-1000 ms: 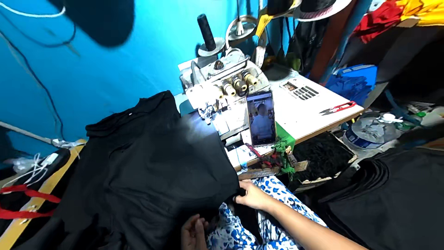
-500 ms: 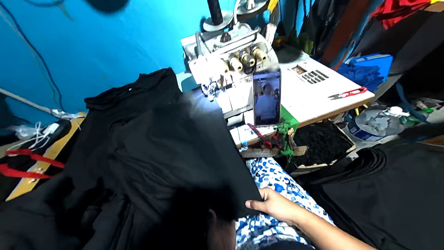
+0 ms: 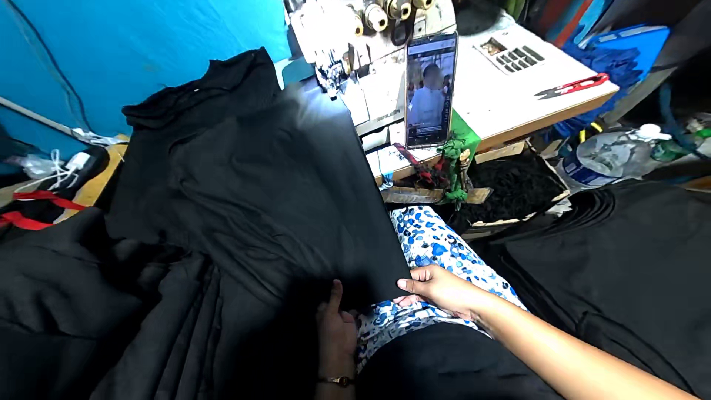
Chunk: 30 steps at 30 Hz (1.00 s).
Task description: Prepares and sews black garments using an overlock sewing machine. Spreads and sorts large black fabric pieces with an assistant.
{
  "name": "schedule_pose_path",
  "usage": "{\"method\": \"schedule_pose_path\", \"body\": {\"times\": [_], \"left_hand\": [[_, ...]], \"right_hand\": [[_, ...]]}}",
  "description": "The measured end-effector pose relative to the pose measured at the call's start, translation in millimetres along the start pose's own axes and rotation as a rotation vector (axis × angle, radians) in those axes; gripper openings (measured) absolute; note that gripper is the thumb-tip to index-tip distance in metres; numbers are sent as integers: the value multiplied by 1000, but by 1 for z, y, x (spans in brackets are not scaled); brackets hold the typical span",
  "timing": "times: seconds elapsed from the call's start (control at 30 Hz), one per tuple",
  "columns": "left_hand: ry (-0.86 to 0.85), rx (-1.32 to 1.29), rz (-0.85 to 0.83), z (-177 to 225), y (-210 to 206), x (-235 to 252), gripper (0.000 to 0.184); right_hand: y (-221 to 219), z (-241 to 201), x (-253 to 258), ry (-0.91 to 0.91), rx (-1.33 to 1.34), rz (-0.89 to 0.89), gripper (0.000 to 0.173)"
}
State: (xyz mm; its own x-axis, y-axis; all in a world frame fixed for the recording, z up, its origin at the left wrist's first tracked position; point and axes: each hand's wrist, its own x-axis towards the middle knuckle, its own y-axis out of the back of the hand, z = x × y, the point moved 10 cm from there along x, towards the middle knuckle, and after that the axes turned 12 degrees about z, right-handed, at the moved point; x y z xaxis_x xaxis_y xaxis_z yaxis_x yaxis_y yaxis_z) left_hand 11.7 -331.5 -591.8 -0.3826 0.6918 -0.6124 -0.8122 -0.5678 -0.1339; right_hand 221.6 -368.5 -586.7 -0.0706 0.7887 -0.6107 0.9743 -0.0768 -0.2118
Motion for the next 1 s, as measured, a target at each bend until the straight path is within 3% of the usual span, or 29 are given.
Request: {"method": "schedule_pose_path", "body": {"times": [0.23,0.53,1.0], "left_hand": [[-38,19,-5,7,1,7,26],[-62,122,25,11,4,10,32],[-66,186,39,14,4,10,41]], "right_hand": [[9,5,0,34,-153,60,24],[13,2,-8,89,-206,69,12],[12,-9,-13,159,-150,110,13]]}}
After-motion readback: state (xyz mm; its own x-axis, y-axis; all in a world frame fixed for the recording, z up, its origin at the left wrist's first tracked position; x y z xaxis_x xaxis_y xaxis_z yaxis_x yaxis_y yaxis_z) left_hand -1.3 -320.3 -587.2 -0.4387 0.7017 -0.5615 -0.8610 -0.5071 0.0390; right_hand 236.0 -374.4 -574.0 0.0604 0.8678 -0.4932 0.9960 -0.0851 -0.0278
